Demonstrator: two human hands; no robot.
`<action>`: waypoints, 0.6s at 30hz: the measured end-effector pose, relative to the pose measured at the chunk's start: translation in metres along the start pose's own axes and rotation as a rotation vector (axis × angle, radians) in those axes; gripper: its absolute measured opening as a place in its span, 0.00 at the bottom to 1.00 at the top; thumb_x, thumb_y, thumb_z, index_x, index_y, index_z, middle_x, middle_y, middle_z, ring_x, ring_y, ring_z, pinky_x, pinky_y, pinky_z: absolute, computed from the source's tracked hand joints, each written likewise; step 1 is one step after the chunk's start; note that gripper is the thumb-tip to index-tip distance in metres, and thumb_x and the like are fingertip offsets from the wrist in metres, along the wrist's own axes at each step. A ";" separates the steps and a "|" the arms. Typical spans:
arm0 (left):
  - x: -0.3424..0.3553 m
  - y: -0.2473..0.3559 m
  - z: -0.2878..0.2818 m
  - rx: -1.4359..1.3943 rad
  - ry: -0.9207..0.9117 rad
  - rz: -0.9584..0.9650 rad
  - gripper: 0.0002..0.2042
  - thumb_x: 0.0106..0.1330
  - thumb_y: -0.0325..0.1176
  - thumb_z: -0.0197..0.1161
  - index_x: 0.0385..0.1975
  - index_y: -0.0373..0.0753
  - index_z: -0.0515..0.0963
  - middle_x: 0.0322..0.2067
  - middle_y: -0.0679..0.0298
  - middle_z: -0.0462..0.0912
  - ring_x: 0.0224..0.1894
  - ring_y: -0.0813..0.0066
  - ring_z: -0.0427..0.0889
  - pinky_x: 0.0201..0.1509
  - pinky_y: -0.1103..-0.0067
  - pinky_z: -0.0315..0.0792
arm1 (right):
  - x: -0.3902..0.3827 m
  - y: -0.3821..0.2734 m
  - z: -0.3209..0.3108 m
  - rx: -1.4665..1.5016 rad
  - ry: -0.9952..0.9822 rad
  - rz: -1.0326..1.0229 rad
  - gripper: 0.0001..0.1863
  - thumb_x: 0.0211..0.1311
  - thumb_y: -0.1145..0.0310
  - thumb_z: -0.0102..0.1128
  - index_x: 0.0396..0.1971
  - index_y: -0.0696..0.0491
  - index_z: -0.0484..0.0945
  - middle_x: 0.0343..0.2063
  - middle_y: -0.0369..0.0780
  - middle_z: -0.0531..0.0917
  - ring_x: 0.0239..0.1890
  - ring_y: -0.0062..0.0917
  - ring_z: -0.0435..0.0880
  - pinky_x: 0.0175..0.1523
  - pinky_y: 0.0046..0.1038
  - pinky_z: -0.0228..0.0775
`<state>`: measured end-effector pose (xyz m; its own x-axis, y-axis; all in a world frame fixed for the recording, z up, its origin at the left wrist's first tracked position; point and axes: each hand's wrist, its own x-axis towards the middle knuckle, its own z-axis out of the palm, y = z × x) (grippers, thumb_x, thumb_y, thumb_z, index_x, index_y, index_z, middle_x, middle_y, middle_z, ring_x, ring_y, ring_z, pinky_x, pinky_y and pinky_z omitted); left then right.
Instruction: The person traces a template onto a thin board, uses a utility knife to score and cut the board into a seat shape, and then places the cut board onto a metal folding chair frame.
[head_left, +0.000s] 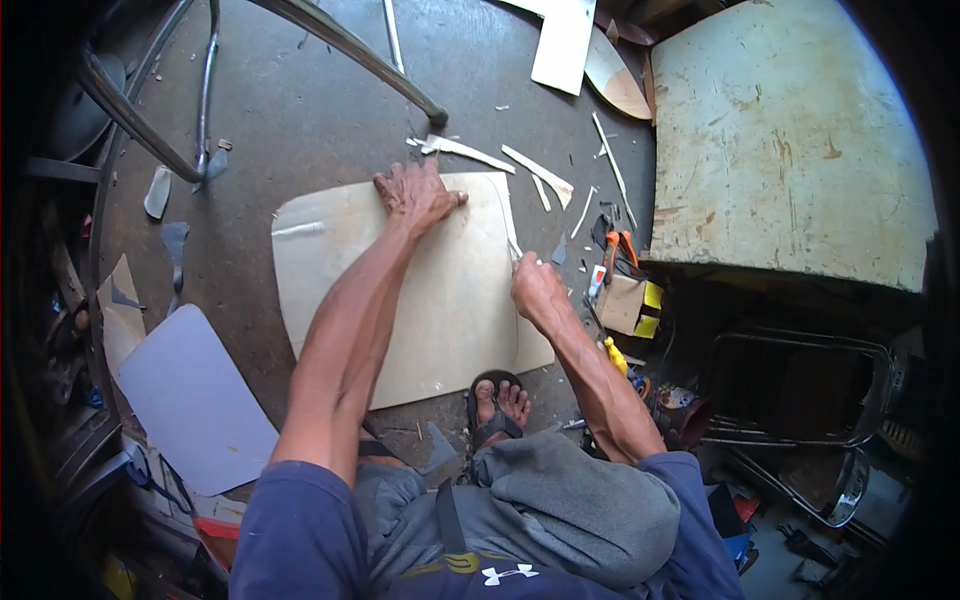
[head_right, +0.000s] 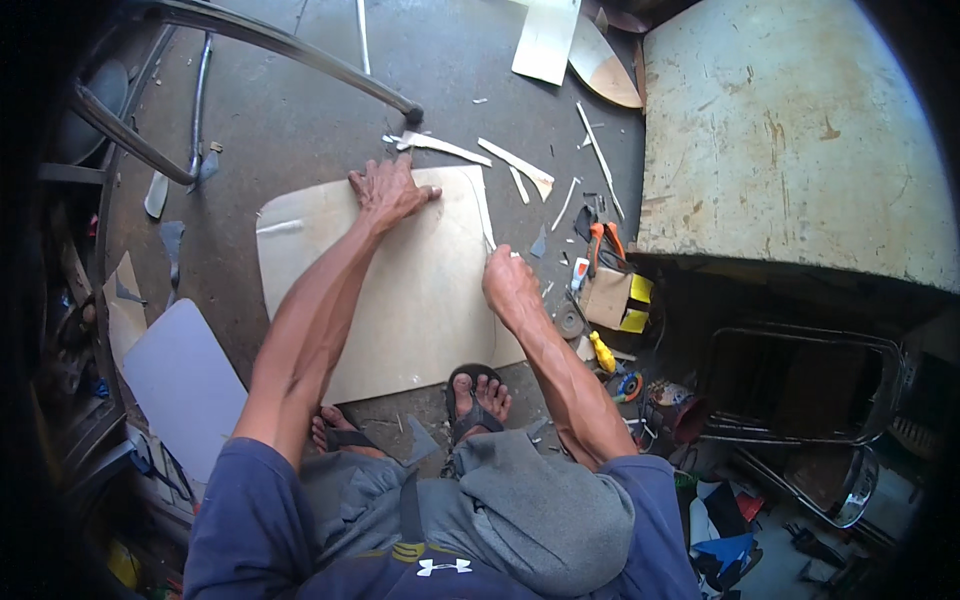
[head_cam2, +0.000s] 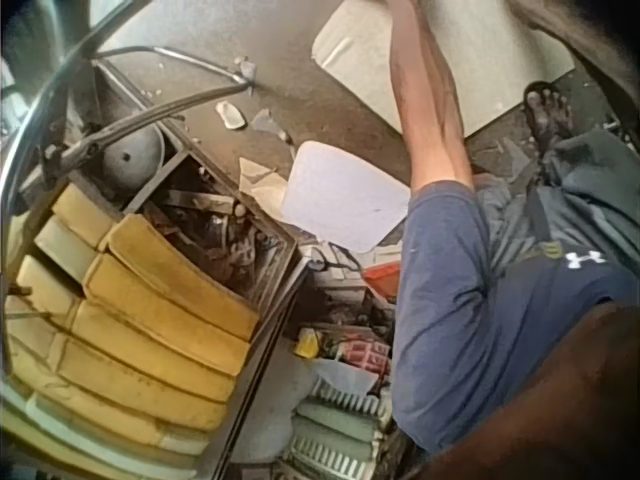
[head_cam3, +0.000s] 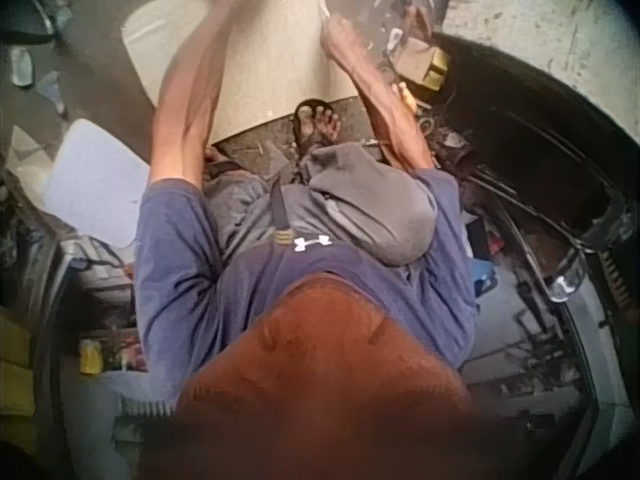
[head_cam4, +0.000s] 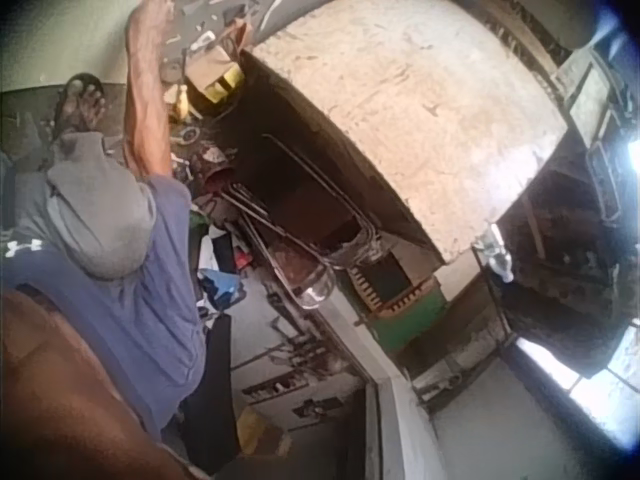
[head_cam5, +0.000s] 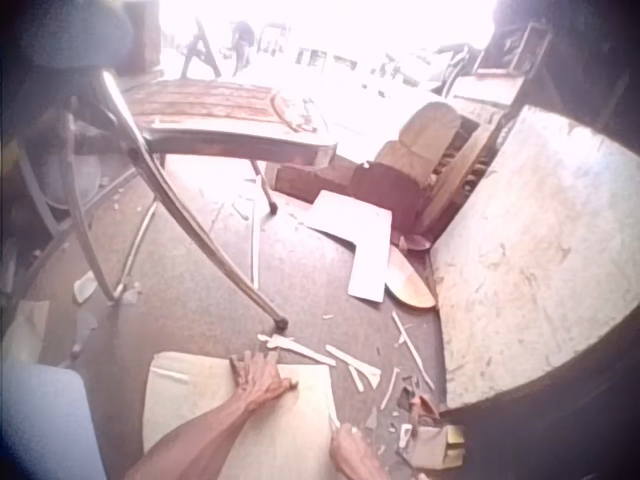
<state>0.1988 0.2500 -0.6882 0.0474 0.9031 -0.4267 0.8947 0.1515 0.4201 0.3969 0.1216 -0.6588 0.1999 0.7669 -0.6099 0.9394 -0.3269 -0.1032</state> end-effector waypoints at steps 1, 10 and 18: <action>0.001 0.000 -0.002 0.019 -0.013 0.002 0.37 0.55 0.59 0.70 0.62 0.44 0.74 0.57 0.54 0.80 0.64 0.54 0.71 0.69 0.49 0.55 | -0.005 0.001 0.002 0.000 -0.006 0.011 0.22 0.77 0.59 0.42 0.48 0.67 0.70 0.42 0.67 0.82 0.49 0.63 0.82 0.55 0.56 0.73; 0.003 -0.002 -0.001 -0.003 -0.032 0.002 0.37 0.55 0.60 0.70 0.59 0.40 0.76 0.56 0.52 0.82 0.65 0.48 0.71 0.70 0.45 0.52 | -0.037 0.010 0.010 -0.059 0.004 -0.008 0.17 0.75 0.64 0.41 0.46 0.65 0.71 0.40 0.63 0.83 0.45 0.60 0.85 0.50 0.54 0.78; -0.001 0.000 -0.005 0.015 -0.051 -0.030 0.37 0.55 0.59 0.71 0.62 0.42 0.75 0.57 0.54 0.81 0.66 0.53 0.70 0.71 0.49 0.54 | -0.046 0.014 0.021 -0.033 -0.019 0.021 0.19 0.76 0.61 0.42 0.47 0.65 0.70 0.38 0.64 0.83 0.44 0.60 0.84 0.48 0.54 0.78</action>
<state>0.1961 0.2510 -0.6835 0.0423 0.8767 -0.4792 0.9028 0.1719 0.3942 0.3952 0.0699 -0.6482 0.2151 0.7493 -0.6263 0.9437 -0.3245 -0.0641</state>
